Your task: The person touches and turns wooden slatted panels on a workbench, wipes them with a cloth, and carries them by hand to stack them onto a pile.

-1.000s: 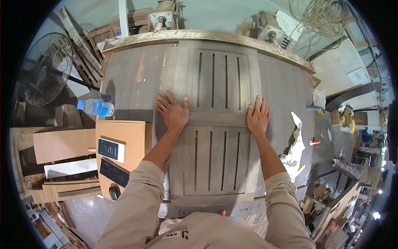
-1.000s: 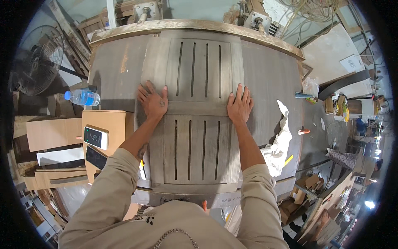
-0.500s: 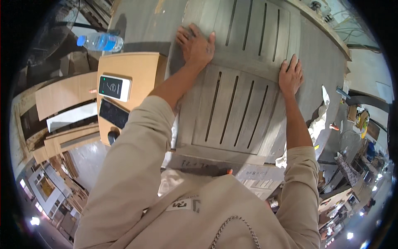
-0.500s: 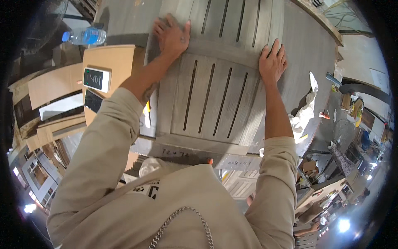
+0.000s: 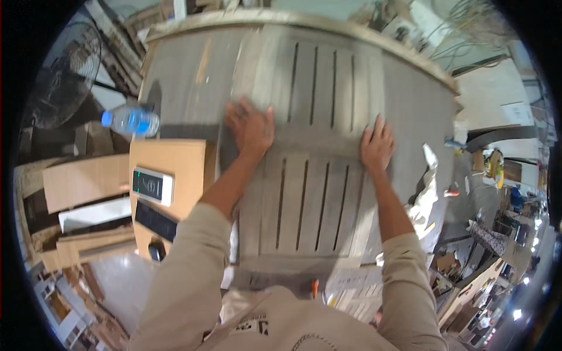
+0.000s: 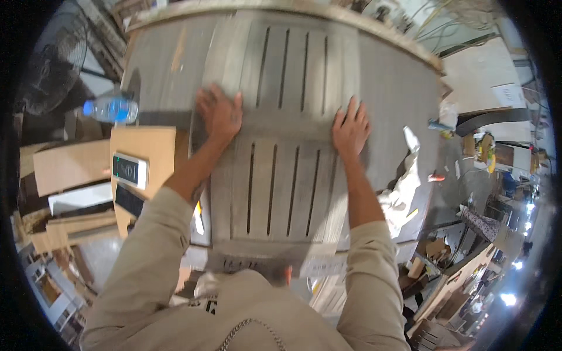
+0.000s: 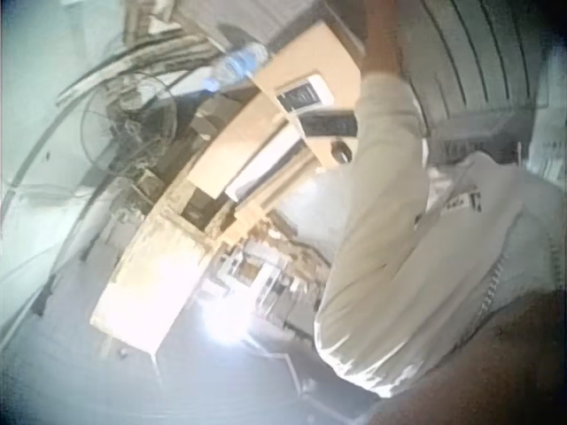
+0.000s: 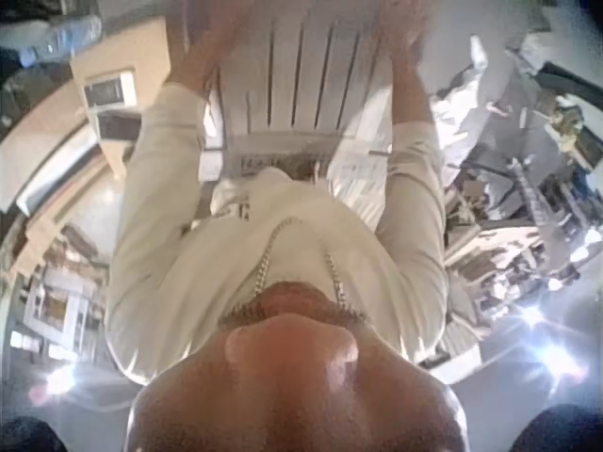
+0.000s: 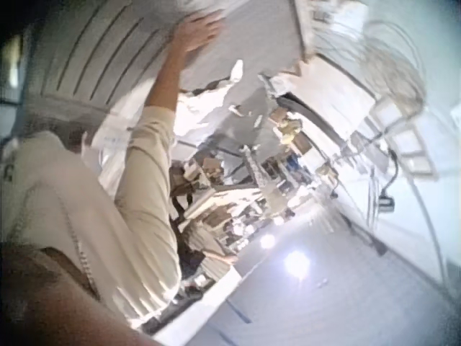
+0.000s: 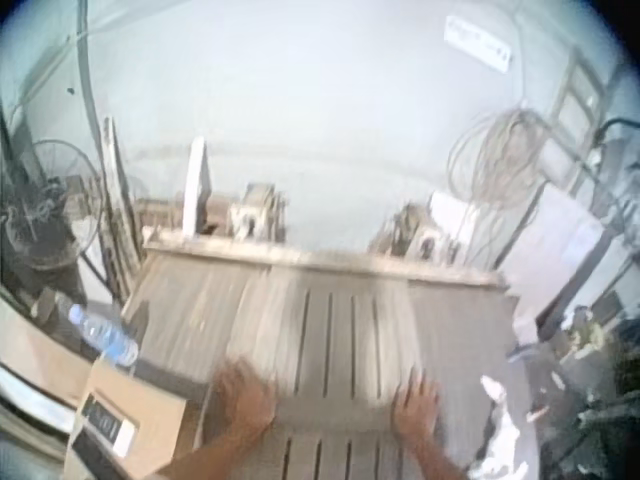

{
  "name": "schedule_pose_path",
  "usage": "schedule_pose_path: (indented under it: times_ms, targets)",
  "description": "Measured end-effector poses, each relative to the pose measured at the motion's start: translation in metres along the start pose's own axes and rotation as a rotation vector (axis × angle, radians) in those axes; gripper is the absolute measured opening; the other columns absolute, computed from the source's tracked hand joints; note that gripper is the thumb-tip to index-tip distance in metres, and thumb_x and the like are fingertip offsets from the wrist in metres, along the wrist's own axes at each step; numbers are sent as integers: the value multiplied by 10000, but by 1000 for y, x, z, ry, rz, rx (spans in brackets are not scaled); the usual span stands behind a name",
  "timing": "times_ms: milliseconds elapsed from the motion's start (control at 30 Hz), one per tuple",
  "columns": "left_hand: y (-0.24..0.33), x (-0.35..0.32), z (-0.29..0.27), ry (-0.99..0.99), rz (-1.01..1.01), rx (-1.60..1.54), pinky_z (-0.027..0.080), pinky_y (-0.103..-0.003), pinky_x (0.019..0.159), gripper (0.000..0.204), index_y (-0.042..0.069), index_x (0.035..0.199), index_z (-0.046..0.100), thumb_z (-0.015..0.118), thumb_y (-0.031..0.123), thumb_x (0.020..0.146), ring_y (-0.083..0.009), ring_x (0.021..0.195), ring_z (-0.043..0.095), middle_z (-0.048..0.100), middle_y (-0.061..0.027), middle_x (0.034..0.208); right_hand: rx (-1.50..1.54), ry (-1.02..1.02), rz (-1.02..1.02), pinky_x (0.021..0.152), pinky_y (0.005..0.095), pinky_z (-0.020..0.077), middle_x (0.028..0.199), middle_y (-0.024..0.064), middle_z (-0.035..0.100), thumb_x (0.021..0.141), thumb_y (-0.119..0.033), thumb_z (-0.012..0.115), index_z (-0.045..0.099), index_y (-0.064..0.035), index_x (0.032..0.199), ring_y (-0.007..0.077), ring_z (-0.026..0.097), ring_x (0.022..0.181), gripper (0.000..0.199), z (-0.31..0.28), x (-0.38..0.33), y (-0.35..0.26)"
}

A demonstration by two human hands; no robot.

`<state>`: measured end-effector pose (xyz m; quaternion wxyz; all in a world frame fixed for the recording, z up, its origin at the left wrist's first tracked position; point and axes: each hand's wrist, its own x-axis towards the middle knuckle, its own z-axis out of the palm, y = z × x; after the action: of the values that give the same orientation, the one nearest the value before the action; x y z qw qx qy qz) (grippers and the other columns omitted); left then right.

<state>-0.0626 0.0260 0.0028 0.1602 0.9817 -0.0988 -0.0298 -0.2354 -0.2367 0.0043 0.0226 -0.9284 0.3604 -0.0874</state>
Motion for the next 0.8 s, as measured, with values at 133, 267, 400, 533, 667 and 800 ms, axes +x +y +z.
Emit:
schedule_pose_path:
  times_ms: [133,267,400,533,667,800]
  targets:
    - [0,-3,0,58,-19,18,115,-540,1119,759,-77,1407,185,419,473,939,-491,1344,159,167,-392,1422,2,-35,15,1086,504,235,1443,196,341,965,-384,382,318,-116,1441,336,331,1326,550,-3,-4,-2]
    - [0,0,-2,59,13,90,112,-534,1118,763,-76,1411,195,395,491,942,-485,1338,158,150,-382,1432,13,-18,12,1096,497,219,1449,194,332,963,-386,380,304,-123,1447,328,309,1342,556,-5,-1,-1]
    - [2,-1,-2,91,32,67,106,-533,1118,760,-80,1411,199,391,487,943,-487,1340,156,150,-385,1430,38,11,5,1092,495,225,1433,199,358,960,-383,385,322,-113,1439,327,324,1335,553,-6,2,-1]
    - [8,2,-7,97,54,19,122,-542,1109,770,-87,1407,206,406,486,933,-498,1337,152,151,-388,1427,95,95,-36,1065,492,272,1388,199,428,957,-350,403,339,-72,1421,342,385,1296,545,-10,2,9]
    - [2,1,7,192,79,13,142,-575,1088,806,-89,1401,228,456,502,902,-509,1330,155,165,-402,1410,399,63,132,1035,482,321,1379,200,442,933,-221,439,335,-19,1404,374,418,1257,523,-1,-49,26]
    - [-10,-3,4,201,132,-84,130,-578,1093,813,-79,1407,227,491,486,887,-505,1336,151,159,-385,1427,295,149,163,1009,465,357,1327,240,466,924,-167,473,377,-9,1377,402,459,1185,490,-29,-208,30]
